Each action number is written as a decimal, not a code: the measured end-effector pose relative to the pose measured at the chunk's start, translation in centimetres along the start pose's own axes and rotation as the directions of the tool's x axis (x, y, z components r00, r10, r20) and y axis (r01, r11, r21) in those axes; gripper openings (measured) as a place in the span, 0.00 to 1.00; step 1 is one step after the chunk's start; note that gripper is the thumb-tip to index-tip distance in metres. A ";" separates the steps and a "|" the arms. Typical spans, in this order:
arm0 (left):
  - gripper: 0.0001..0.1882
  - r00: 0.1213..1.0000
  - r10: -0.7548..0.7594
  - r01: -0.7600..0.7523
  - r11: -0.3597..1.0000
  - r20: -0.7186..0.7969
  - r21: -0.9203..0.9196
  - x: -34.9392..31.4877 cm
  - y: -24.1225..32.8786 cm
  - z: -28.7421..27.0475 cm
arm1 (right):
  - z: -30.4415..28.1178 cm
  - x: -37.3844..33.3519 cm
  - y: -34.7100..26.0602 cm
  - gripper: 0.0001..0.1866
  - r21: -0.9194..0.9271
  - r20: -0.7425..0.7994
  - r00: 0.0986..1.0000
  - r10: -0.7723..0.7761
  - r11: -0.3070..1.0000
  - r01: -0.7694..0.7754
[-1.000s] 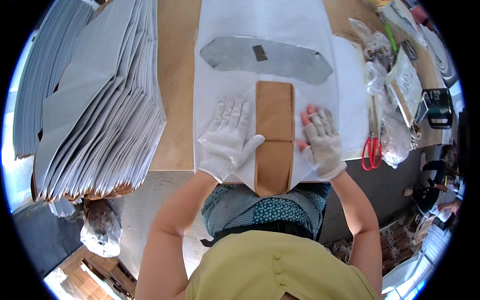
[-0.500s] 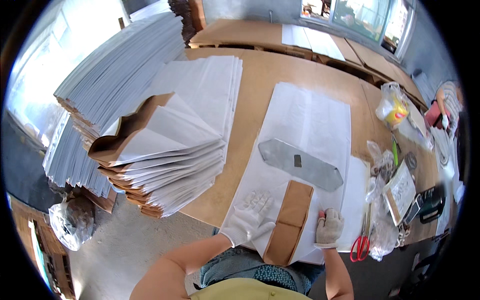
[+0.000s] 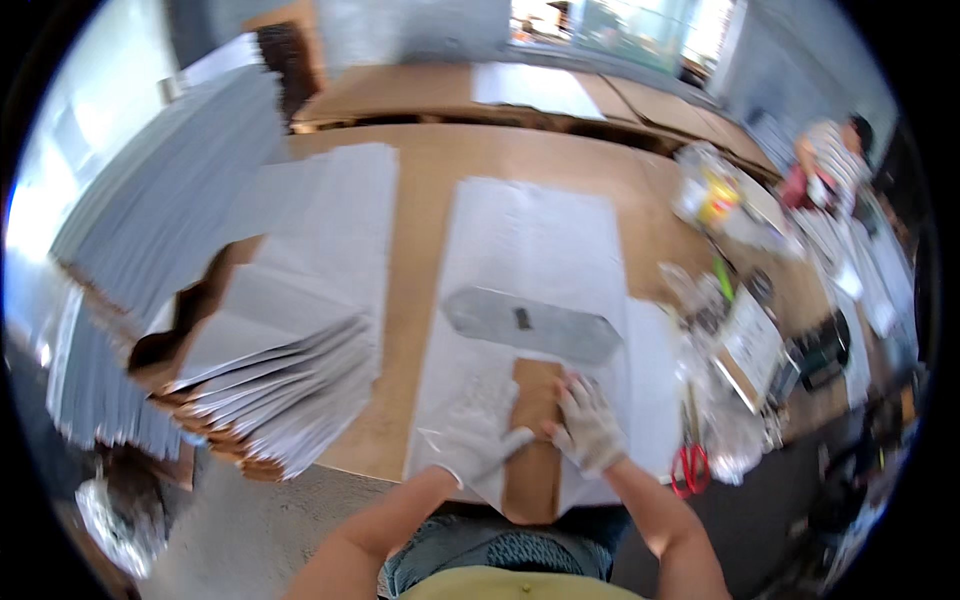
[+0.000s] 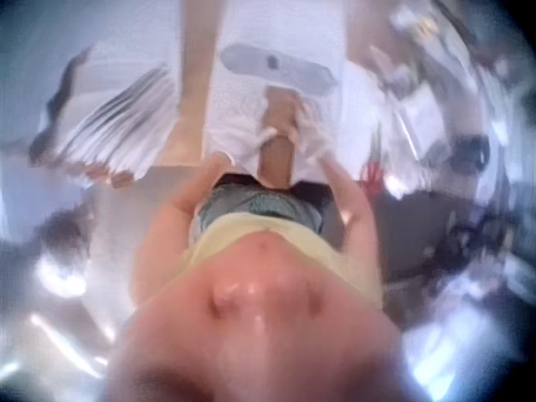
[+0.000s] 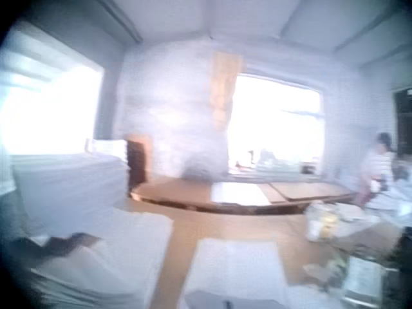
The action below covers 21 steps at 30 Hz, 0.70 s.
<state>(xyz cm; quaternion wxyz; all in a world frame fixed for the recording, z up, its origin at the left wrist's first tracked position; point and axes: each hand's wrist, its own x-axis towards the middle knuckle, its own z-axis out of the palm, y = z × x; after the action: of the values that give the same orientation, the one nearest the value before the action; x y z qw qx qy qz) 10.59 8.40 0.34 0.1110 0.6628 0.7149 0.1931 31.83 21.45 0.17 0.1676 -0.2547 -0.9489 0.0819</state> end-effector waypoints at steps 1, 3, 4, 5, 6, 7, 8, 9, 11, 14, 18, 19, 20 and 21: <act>0.45 1.000 0.003 -0.003 1.000 0.015 -0.027 0.2 0.6 0.1 | 0.7 0.8 1.0 0.34 0.048 -0.011 0.999 0.040 0.998 -0.039; 0.44 1.000 -0.010 0.011 0.998 0.023 -0.064 0.5 0.3 -0.1 | 0.2 2.5 3.0 0.30 0.067 -0.038 0.983 0.181 0.982 -0.178; 0.44 1.000 0.016 -0.016 1.000 -0.015 0.006 0.1 -0.2 0.2 | -0.6 3.6 4.2 0.29 0.044 -0.059 0.959 0.277 0.961 -0.274; 0.44 0.998 0.031 -0.027 0.996 -0.053 0.085 -1.2 -0.8 0.4 | -1.2 4.5 5.5 0.30 -0.055 -0.180 0.941 0.286 0.952 -0.300; 0.43 0.996 0.042 -0.029 0.987 -0.082 0.157 -2.3 -1.1 0.8 | -1.6 4.9 6.6 0.30 -0.150 -0.284 0.916 0.283 0.930 -0.334; 0.43 0.996 0.050 -0.039 0.987 -0.068 0.156 -2.5 -1.1 0.7 | -2.3 5.2 7.2 0.31 -0.149 -0.189 0.902 0.389 0.896 -0.418; 0.43 0.998 0.050 -0.041 0.987 -0.048 0.157 -2.7 -1.2 0.5 | -2.7 5.4 7.5 0.31 -0.151 -0.085 0.869 0.488 0.855 -0.495; 0.43 0.999 0.037 -0.032 0.987 -0.028 0.160 -3.1 -1.2 0.4 | -2.6 5.6 7.6 0.32 -0.158 0.030 0.820 0.571 0.813 -0.560; 0.43 0.998 0.054 -0.048 0.990 -0.043 0.129 -3.2 -1.5 0.8 | -1.7 5.9 7.5 0.35 -0.204 0.034 0.808 0.588 0.796 -0.570; 0.42 0.997 0.051 -0.046 0.995 -0.051 0.090 -3.3 -1.5 0.2 | -1.0 6.5 7.4 0.41 -0.214 0.085 0.759 0.646 0.755 -0.619; 0.41 0.995 0.064 -0.054 0.990 -0.075 0.131 -3.2 -1.6 0.4 | -2.4 8.2 9.4 0.43 -0.133 0.228 0.723 0.652 0.756 -0.640; 0.41 0.996 0.049 -0.038 0.989 -0.076 0.142 -3.1 -1.8 0.4 | -2.9 9.2 8.3 0.42 -0.134 0.236 0.705 0.669 0.741 -0.658; 0.41 0.996 0.043 -0.031 0.989 -0.079 0.148 -2.9 -1.8 0.5 | -3.0 9.5 7.6 0.41 -0.144 0.237 0.682 0.692 0.719 -0.680; 0.41 0.996 0.039 -0.027 0.988 -0.081 0.152 -2.9 -1.8 0.7 | -1.9 9.3 7.4 0.40 -0.100 0.203 0.692 0.692 0.718 -0.689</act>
<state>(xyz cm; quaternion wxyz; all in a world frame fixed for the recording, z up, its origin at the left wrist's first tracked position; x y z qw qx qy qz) 9.53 5.57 -1.36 0.0271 0.6724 0.7204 0.1678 28.32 32.72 2.72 0.0136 -0.5824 -0.7969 0.1598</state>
